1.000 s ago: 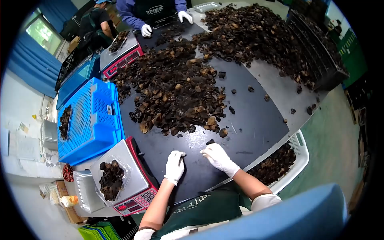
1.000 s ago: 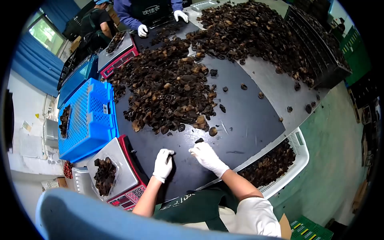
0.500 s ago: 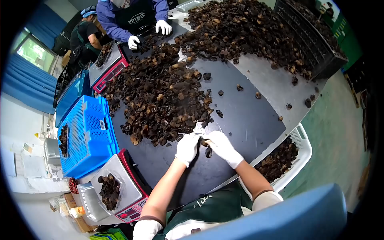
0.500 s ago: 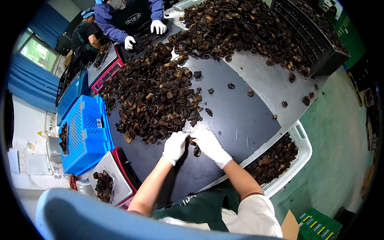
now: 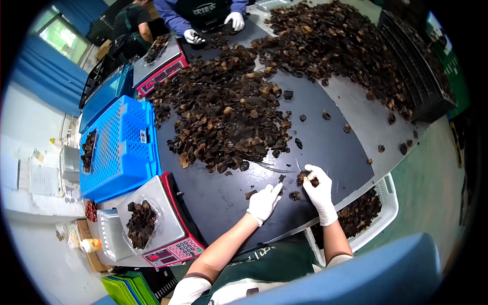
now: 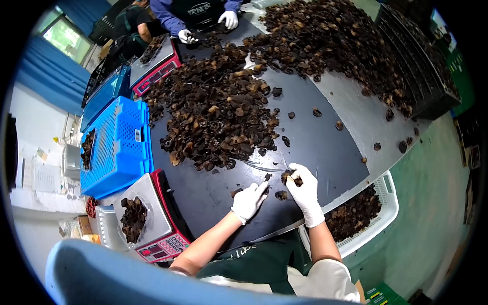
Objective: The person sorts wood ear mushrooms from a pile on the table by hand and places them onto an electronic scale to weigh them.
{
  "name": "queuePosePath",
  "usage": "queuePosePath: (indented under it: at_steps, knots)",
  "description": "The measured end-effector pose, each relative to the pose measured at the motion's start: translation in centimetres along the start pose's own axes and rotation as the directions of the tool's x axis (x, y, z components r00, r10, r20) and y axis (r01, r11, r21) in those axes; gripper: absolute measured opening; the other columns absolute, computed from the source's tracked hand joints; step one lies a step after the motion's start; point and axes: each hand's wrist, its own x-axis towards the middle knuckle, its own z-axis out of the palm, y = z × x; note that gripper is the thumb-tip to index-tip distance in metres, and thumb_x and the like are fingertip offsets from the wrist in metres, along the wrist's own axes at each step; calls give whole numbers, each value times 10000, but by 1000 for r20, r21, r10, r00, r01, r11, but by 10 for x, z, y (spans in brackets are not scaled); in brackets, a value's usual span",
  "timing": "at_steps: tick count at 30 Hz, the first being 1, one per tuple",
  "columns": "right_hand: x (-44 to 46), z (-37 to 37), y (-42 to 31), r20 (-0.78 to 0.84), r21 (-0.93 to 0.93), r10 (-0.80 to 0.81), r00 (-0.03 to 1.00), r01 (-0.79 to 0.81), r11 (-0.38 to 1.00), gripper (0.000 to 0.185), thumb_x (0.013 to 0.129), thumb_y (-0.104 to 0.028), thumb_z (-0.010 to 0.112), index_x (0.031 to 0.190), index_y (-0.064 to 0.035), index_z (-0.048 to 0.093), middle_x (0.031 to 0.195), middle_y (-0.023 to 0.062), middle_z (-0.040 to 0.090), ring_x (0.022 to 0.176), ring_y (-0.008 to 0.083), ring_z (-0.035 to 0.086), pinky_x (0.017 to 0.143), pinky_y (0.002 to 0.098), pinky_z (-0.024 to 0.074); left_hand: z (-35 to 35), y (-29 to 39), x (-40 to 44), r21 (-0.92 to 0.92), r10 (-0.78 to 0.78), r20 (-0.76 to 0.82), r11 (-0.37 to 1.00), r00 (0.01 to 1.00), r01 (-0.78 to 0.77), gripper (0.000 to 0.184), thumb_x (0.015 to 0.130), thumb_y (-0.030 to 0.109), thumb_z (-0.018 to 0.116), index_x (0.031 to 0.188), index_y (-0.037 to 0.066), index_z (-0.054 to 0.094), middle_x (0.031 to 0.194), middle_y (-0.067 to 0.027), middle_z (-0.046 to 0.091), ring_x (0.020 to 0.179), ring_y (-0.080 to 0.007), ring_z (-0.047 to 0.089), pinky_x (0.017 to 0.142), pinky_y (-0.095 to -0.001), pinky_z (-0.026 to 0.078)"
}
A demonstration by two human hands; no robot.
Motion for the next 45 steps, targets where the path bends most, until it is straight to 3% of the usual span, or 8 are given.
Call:
queuePosePath:
  at_steps: [7,10,15,19,28,31,36,45]
  knots:
    - [-30,6,-10,200,-438,48,979,45,898,238,799,-218,726,962,-60,654,843,111,683,750,282,678,699,357,539,-5,0,-61,-118,70,-114,989,991,-83,100,872,210,655,875,126,601,778,-70,518,643,-248,588,560,-363,489]
    - [-40,24,-5,374,-576,-256,892,439,690,270,762,-313,769,899,-110,657,797,86,581,707,291,600,654,408,478,-8,-4,-82,-128,5,-99,992,995,-18,92,871,203,658,872,128,604,781,-76,532,654,-257,595,573,-366,492]
    - [-37,48,1,270,-319,-118,956,204,926,202,737,-33,754,738,-64,554,699,98,512,604,277,555,583,349,475,-34,-2,-106,-510,-87,-22,858,996,63,63,877,149,664,890,108,618,821,-93,591,741,-309,614,650,-374,511]
    - [-41,92,-33,428,-163,-276,861,373,913,156,755,-44,750,812,-69,607,752,112,577,661,301,609,610,368,494,-54,-8,-137,-604,-124,-51,794,991,68,64,883,132,661,892,85,619,831,-103,592,765,-317,612,677,-377,505]
    - [-30,122,-34,485,-329,-272,831,462,824,187,732,-4,731,896,-62,663,842,100,640,742,287,661,664,351,524,-134,-22,-207,-710,-316,-150,693,937,121,77,915,144,623,905,67,619,851,-118,594,785,-327,617,704,-382,496]
    - [-22,139,-51,528,-410,-213,822,466,784,165,737,-18,733,882,-60,666,839,102,643,752,287,663,674,350,523,-182,-40,-237,-611,-333,-324,788,885,73,54,888,86,682,926,56,659,836,-93,618,756,-268,633,684,-330,512]
    - [-19,201,-120,694,-110,-281,662,484,868,138,758,-28,695,891,-39,659,840,122,654,781,301,664,718,346,523,-276,-110,-310,-383,-595,-444,802,670,459,75,880,146,654,894,72,657,792,-112,590,715,-302,586,647,-391,475]
    - [-60,327,-253,801,176,-432,414,527,831,212,753,-46,685,964,-38,669,928,121,678,863,274,681,778,328,532,-283,-215,-365,-93,-344,-353,938,870,333,275,812,325,738,889,78,644,890,-128,538,850,-332,567,782,-396,479]
